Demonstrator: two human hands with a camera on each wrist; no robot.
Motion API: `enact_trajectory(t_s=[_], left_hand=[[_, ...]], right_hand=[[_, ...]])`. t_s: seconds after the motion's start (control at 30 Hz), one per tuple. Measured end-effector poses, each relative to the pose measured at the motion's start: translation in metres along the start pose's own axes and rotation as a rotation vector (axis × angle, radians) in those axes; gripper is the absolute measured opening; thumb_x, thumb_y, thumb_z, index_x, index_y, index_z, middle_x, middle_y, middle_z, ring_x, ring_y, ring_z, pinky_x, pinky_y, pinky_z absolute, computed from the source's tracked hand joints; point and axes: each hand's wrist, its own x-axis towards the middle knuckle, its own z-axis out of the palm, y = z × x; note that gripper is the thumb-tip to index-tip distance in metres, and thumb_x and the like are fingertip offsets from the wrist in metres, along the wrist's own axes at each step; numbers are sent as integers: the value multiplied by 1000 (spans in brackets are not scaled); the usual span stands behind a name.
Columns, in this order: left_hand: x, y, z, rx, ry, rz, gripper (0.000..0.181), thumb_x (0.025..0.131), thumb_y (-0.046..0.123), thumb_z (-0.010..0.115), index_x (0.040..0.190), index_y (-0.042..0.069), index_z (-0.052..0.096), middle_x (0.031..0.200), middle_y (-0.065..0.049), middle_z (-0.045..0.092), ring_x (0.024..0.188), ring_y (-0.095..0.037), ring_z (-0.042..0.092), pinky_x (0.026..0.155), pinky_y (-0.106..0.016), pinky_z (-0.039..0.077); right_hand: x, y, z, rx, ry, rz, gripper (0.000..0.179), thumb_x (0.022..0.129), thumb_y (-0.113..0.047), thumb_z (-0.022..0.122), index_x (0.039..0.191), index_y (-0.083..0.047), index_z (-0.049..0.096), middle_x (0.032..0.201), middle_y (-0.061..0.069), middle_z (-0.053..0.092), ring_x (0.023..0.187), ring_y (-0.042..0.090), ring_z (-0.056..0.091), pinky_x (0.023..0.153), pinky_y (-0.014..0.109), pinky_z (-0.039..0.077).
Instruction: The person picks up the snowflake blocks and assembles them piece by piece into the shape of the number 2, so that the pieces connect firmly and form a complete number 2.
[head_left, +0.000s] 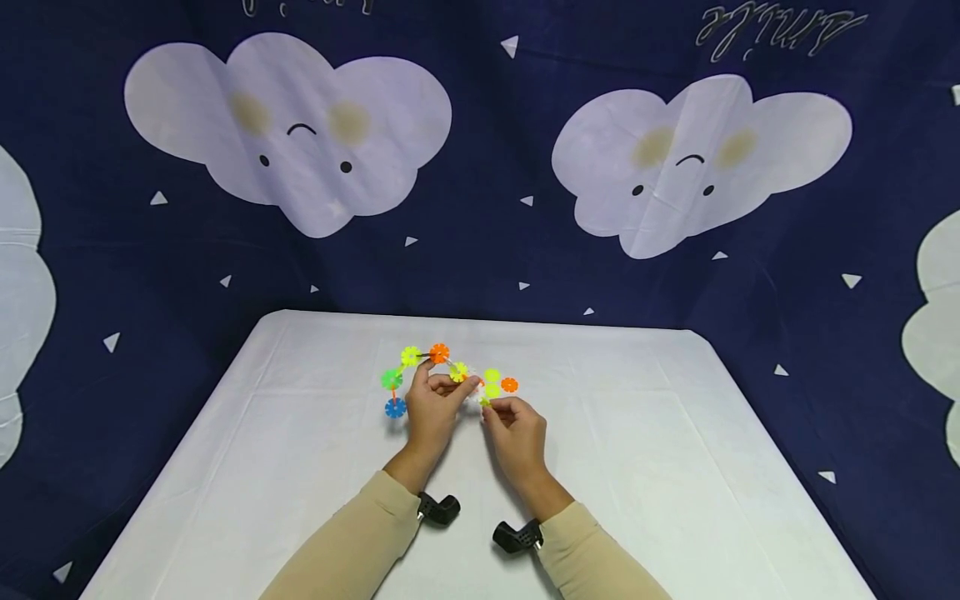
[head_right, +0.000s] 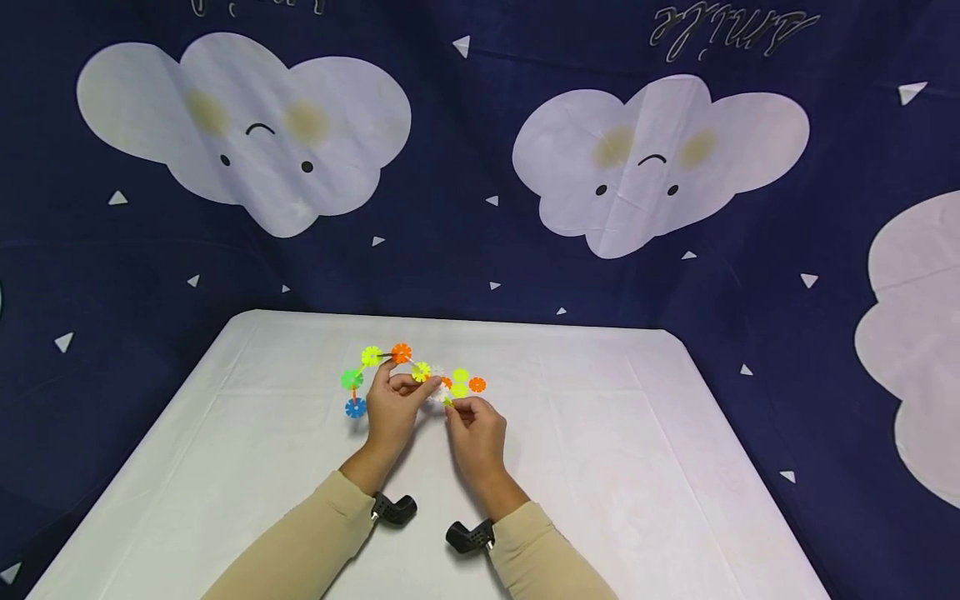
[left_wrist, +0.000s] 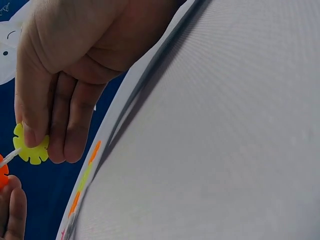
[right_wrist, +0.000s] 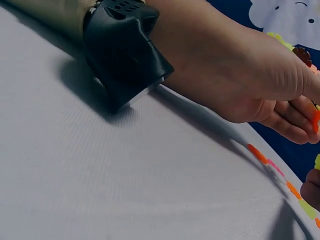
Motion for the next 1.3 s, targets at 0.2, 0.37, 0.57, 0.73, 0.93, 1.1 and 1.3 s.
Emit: enact_trajectory(t_s=[0.2,0.37,0.57,0.73,0.93,1.1,1.3], left_hand=[[7,-29,2,43,-7,-11,72,78,2,94,136,-11,54,76,-17,70,63,-17,62,50,-16,43],[8,-33,1,36,-32,11,72,77,7,96,136,-6,57,75,-11,70,64,-14,64,53,-16,46],[6,-31,0,18,-87,35,67,79,12,96,133,-3,59,76,-5,71,70,-17,71,60,-20,55],[5,-32,1,13,-101,49,64,81,12,95,131,-4,58,76,-5,70,73,-19,73,63,-22,57],[4,-32,3,-138,-100,-13,72,81,0,91,140,-11,51,86,-13,69,79,-19,71,74,-24,59],[2,-32,6,-338,-131,-72,63,83,-13,84,136,-18,50,97,-18,69,88,-19,71,80,-28,60],[0,-36,6,-281,-215,19,32,86,-4,86,111,-16,70,107,-34,71,91,-22,73,77,-25,59]], right_hand=[[-1,16,-2,-41,1,-58,15,82,19,81,88,8,73,80,16,73,65,31,74,63,18,57],[-1,16,-5,-96,-9,-99,13,83,14,83,88,5,75,82,11,73,68,22,74,63,21,58],[-2,16,-5,-164,7,-119,14,83,14,83,88,5,74,81,10,73,67,20,74,62,20,58],[-2,16,-4,-190,28,-121,14,82,13,84,88,4,74,81,10,72,67,19,73,62,18,57],[-3,17,-2,-173,35,-141,16,82,13,84,89,4,73,83,10,71,70,21,74,65,20,58],[-2,19,-2,-162,46,-188,18,83,13,83,90,2,72,85,9,71,71,22,74,66,24,60],[1,18,-3,-129,69,-210,16,85,13,81,91,0,72,86,9,70,73,24,73,67,25,60]])
